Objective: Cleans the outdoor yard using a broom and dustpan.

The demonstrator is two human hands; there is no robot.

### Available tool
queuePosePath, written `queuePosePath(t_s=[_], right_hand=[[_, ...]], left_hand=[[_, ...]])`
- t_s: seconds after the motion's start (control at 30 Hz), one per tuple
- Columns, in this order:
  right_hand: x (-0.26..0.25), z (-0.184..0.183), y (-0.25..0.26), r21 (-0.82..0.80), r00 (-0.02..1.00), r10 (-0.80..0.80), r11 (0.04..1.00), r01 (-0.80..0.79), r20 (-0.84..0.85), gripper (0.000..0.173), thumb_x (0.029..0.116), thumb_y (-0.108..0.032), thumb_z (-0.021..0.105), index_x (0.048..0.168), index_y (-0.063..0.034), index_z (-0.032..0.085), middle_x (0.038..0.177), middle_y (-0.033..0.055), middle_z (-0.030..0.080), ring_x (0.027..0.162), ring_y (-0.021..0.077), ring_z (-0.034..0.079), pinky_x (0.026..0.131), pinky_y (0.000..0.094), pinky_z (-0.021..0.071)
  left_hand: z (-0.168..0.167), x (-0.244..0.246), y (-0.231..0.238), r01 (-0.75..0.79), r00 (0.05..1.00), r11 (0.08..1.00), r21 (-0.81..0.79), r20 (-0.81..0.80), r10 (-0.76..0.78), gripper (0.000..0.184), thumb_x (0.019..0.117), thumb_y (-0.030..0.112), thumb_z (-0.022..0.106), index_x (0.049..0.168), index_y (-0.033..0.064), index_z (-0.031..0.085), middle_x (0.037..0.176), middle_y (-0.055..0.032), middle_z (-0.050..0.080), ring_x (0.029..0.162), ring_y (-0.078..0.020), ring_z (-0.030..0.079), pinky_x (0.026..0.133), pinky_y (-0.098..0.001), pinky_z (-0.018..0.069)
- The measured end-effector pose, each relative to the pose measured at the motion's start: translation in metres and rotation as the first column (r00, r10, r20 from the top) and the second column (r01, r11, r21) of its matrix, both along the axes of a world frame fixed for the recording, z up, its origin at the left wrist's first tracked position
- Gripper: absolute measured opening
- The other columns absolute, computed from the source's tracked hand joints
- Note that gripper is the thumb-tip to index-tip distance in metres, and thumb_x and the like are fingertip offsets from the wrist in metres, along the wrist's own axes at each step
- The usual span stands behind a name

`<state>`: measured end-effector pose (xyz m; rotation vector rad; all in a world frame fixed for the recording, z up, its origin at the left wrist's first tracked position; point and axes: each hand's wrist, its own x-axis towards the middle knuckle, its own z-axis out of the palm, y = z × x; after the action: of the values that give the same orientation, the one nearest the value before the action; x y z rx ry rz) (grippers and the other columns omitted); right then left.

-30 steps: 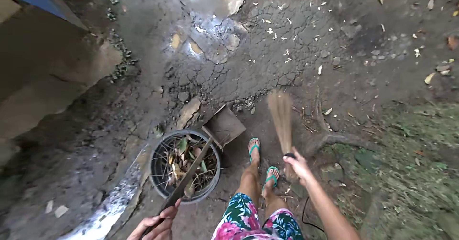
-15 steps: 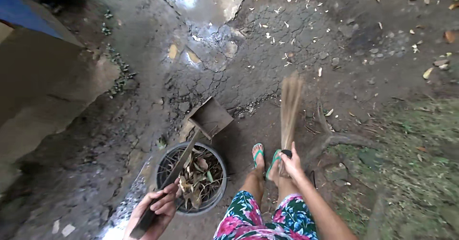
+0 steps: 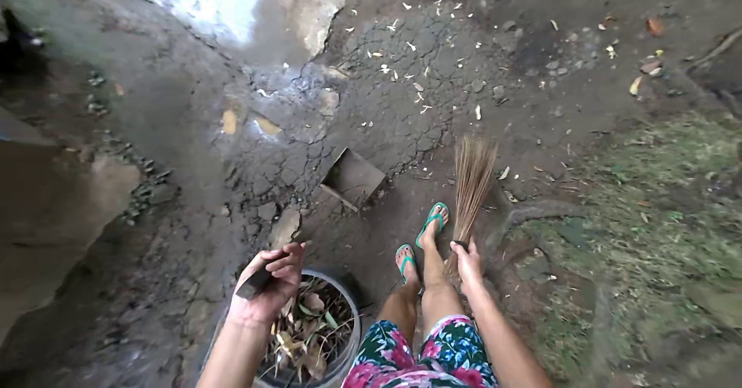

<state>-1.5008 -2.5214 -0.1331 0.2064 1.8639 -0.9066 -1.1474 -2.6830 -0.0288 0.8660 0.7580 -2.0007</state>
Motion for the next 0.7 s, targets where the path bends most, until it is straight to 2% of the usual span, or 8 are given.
queuePosePath(t_s=[0.13, 0.23, 0.37, 0.47, 0.53, 0.6, 0.67, 0.7], right_hand=[[-0.038, -0.025, -0.049, 0.044, 0.973, -0.159, 0.987, 0.153, 0.170, 0.053, 0.0986, -0.014, 0.065, 0.146, -0.0045, 0.044, 0.112, 0.0193, 0.063, 0.089, 0.0259, 0.066, 0.078, 0.0430, 0.0578], [-0.073, -0.032, -0.065, -0.084, 0.977, -0.001, 0.996, 0.019, 0.212, 0.064, 0.0958, -0.011, 0.067, 0.154, -0.0104, 0.040, 0.111, 0.0178, 0.065, 0.080, 0.0239, 0.067, 0.070, 0.0404, 0.0595], [-0.088, -0.008, -0.058, -0.148, 0.994, 0.074, 0.987, -0.061, 0.085, 0.090, 0.0903, -0.010, 0.075, 0.164, -0.0140, 0.024, 0.134, 0.0236, 0.058, 0.087, 0.0279, 0.069, 0.073, 0.0437, 0.0614], [-0.091, 0.006, -0.073, -0.055, 0.983, -0.181, 0.982, 0.183, 0.028, 0.078, 0.0946, -0.009, 0.071, 0.161, -0.0083, 0.029, 0.136, 0.0252, 0.056, 0.098, 0.0326, 0.067, 0.081, 0.0478, 0.0593], [-0.111, 0.003, -0.093, 0.033, 0.915, -0.397, 0.918, 0.395, 0.070, 0.057, 0.0982, -0.013, 0.065, 0.149, -0.0045, 0.042, 0.123, 0.0219, 0.061, 0.098, 0.0303, 0.065, 0.082, 0.0476, 0.0566], [-0.145, -0.012, -0.105, 0.072, 0.830, -0.537, 0.843, 0.533, 0.152, 0.036, 0.0998, -0.018, 0.061, 0.131, -0.0015, 0.053, 0.101, 0.0148, 0.062, 0.081, 0.0216, 0.062, 0.070, 0.0391, 0.0547], [-0.170, -0.028, -0.098, 0.017, 0.857, -0.471, 0.878, 0.478, 0.209, 0.031, 0.1008, -0.015, 0.059, 0.128, -0.0024, 0.053, 0.093, 0.0124, 0.062, 0.072, 0.0189, 0.063, 0.064, 0.0343, 0.0574], [-0.174, -0.031, -0.087, -0.026, 0.909, -0.366, 0.925, 0.378, 0.198, 0.039, 0.1006, -0.012, 0.061, 0.137, -0.0041, 0.050, 0.097, 0.0141, 0.063, 0.073, 0.0205, 0.065, 0.064, 0.0354, 0.0585]], left_hand=[[-0.013, -0.043, -0.048, 0.004, 1.000, 1.000, 0.005, 0.014, -0.004, 0.023, 0.0916, 0.011, 0.050, 0.097, -0.0084, 0.060, 0.085, -0.0132, 0.066, 0.052, -0.0099, 0.064, 0.044, -0.0159, 0.0537], [-0.023, -0.078, -0.085, -0.009, 0.996, 0.999, 0.052, 0.094, 0.004, 0.027, 0.0958, 0.017, 0.042, 0.098, -0.0061, 0.057, 0.083, -0.0112, 0.064, 0.048, -0.0082, 0.060, 0.040, -0.0151, 0.0502], [-0.038, -0.105, -0.116, -0.047, 0.989, 0.995, 0.084, 0.142, 0.034, 0.028, 0.0983, 0.020, 0.039, 0.100, -0.0037, 0.054, 0.082, -0.0094, 0.062, 0.048, -0.0085, 0.060, 0.040, -0.0151, 0.0507], [-0.040, -0.123, -0.138, -0.069, 0.982, 0.995, 0.066, 0.181, 0.056, 0.032, 0.0993, 0.022, 0.037, 0.101, -0.0046, 0.054, 0.080, -0.0099, 0.063, 0.047, -0.0092, 0.060, 0.041, -0.0155, 0.0511], [-0.039, -0.136, -0.149, -0.025, 0.974, 0.998, 0.059, 0.228, 0.011, 0.035, 0.1001, 0.027, 0.036, 0.103, -0.0031, 0.054, 0.082, -0.0105, 0.063, 0.048, -0.0095, 0.060, 0.041, -0.0161, 0.0517], [-0.036, -0.151, -0.159, 0.068, 0.953, 0.996, 0.055, 0.290, -0.081, 0.037, 0.1012, 0.031, 0.036, 0.102, -0.0006, 0.054, 0.086, -0.0119, 0.065, 0.049, -0.0095, 0.061, 0.042, -0.0164, 0.0520], [-0.038, -0.162, -0.166, 0.125, 0.943, 0.989, 0.077, 0.300, -0.143, 0.035, 0.1009, 0.030, 0.038, 0.103, -0.0013, 0.053, 0.088, -0.0133, 0.066, 0.051, -0.0104, 0.062, 0.043, -0.0171, 0.0531], [-0.040, -0.163, -0.168, 0.158, 0.943, 0.983, 0.094, 0.281, -0.179, 0.036, 0.1005, 0.030, 0.038, 0.105, -0.0024, 0.054, 0.088, -0.0136, 0.066, 0.052, -0.0112, 0.064, 0.044, -0.0177, 0.0542]])
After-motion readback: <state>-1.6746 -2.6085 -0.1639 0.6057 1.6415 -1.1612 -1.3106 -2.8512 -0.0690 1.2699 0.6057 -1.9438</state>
